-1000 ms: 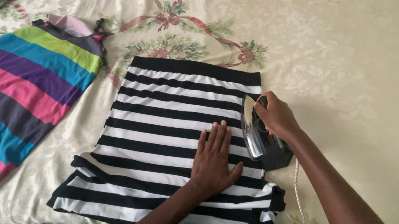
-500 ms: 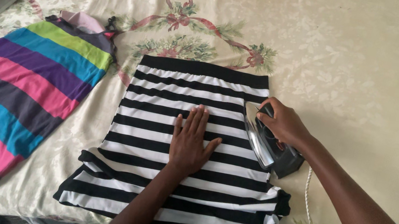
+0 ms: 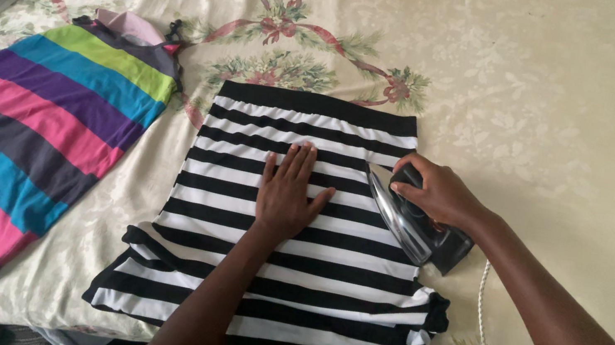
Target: The person irons a black and white striped garment laid flat on a bed. They use a handheld iron to smooth the fabric, repeatedly moving the iron back and forth across the surface while holding the garment steady with the other hand.
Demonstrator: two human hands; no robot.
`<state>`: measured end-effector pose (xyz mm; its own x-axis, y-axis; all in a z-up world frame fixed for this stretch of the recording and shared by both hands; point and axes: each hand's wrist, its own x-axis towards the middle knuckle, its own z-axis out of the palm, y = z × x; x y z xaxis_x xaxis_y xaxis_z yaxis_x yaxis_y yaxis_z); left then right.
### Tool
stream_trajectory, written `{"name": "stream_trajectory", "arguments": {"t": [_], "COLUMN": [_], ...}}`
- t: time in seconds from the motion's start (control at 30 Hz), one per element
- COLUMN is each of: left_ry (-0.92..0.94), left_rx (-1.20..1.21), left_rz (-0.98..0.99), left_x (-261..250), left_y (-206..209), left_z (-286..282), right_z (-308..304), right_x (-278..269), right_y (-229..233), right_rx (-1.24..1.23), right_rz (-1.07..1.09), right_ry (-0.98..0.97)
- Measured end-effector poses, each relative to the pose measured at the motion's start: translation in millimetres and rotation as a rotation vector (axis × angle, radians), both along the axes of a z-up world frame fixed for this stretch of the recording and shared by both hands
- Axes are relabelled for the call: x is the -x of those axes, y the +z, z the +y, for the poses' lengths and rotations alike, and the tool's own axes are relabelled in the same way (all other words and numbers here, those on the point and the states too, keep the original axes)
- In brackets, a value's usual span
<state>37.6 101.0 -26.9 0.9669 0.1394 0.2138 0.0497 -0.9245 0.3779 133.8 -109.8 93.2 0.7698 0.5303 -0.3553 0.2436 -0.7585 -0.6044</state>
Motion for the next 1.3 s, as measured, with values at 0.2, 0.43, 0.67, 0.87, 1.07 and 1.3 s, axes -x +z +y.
{"name": "stream_trajectory", "arguments": {"t": [0.2,0.43,0.67,0.87,1.07,1.3], "left_ry": [0.048,0.073,0.081,0.084,0.094,0.086], "left_rx": [-0.028,-0.027,-0.003,-0.002,0.011,0.007], "left_rz": [-0.007,-0.006,0.123,0.176,0.169,0.158], "left_x": [6,5,2,1,4,4], "left_y": [9,6,6,10,14,12], "left_z": [10,16,18,18,18,18], "right_z": [-1,-13,-14,11,36,29], "right_x": [1,-10,-18,-23,-26,-32], "right_y": [6,-5,-10,-12,-12,-13], "right_rx": [0.077,0.101,0.092,0.029,0.151,0.243], "right_rz": [0.01,-0.17,-0.165,-0.209,-0.318,-0.306], "right_ry": [0.044,0.219,0.262,0.351,0.415,0.427]}}
